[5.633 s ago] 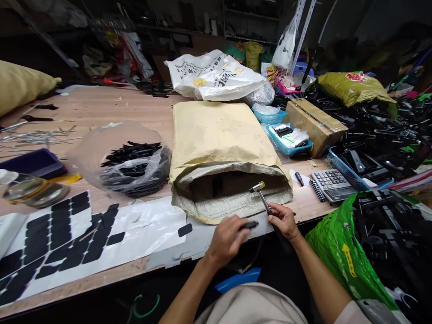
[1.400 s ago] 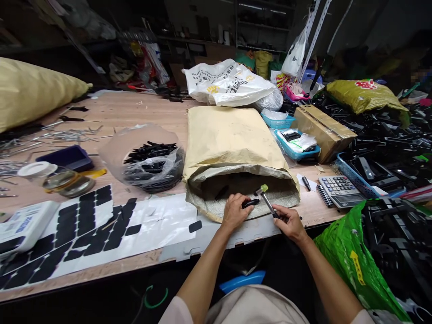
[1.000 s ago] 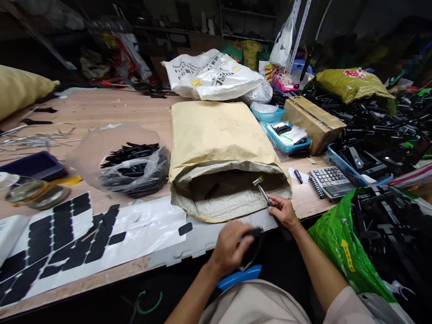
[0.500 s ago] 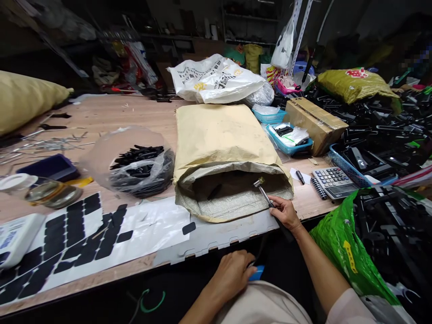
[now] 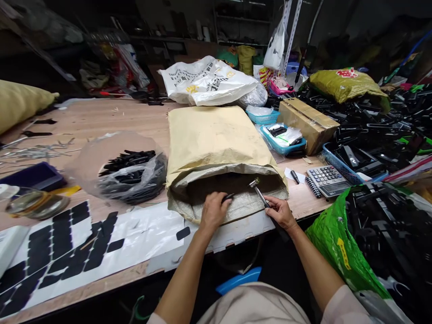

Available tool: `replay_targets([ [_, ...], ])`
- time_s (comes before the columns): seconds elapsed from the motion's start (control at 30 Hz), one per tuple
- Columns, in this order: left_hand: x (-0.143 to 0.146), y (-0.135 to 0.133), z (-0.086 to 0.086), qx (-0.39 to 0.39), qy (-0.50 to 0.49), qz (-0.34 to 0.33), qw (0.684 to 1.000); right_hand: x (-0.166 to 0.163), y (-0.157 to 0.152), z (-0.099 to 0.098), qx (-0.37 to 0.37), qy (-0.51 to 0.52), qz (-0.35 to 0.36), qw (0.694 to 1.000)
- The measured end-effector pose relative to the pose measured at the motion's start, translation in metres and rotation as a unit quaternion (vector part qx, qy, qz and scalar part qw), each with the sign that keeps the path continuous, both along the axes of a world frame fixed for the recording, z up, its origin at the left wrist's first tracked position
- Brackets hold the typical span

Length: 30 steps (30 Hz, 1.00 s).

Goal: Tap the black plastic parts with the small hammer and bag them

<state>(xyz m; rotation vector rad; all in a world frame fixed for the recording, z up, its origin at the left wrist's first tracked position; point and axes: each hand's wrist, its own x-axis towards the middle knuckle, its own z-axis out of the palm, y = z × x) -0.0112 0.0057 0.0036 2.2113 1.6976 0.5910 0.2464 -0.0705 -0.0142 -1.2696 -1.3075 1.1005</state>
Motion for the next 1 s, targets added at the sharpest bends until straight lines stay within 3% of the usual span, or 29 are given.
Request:
replay_targets([
  [0.07,0.012,-0.01,-0.007,0.014,-0.044,-0.073,0.996,0.0,-0.001,0.001,0.002,-0.002,0.0,1.0],
  [0.13,0.02,-0.016,-0.013,0.019,-0.074,-0.087,0.993,-0.001,-0.003,0.002,0.006,-0.015,0.004,1.0],
  [0.3,0.022,-0.014,-0.02,0.011,-0.128,-0.06,0.99,-0.002,-0.005,0.006,0.019,-0.068,0.031,0.997],
  [0.6,0.028,-0.012,-0.009,-0.069,-0.134,-0.002,0.989,-0.003,-0.015,0.023,0.025,-0.073,0.029,0.997],
  [1.0,0.033,-0.01,-0.006,-0.082,-0.116,0.017,0.99,-0.009,-0.022,0.028,0.042,-0.161,0.064,0.984],
])
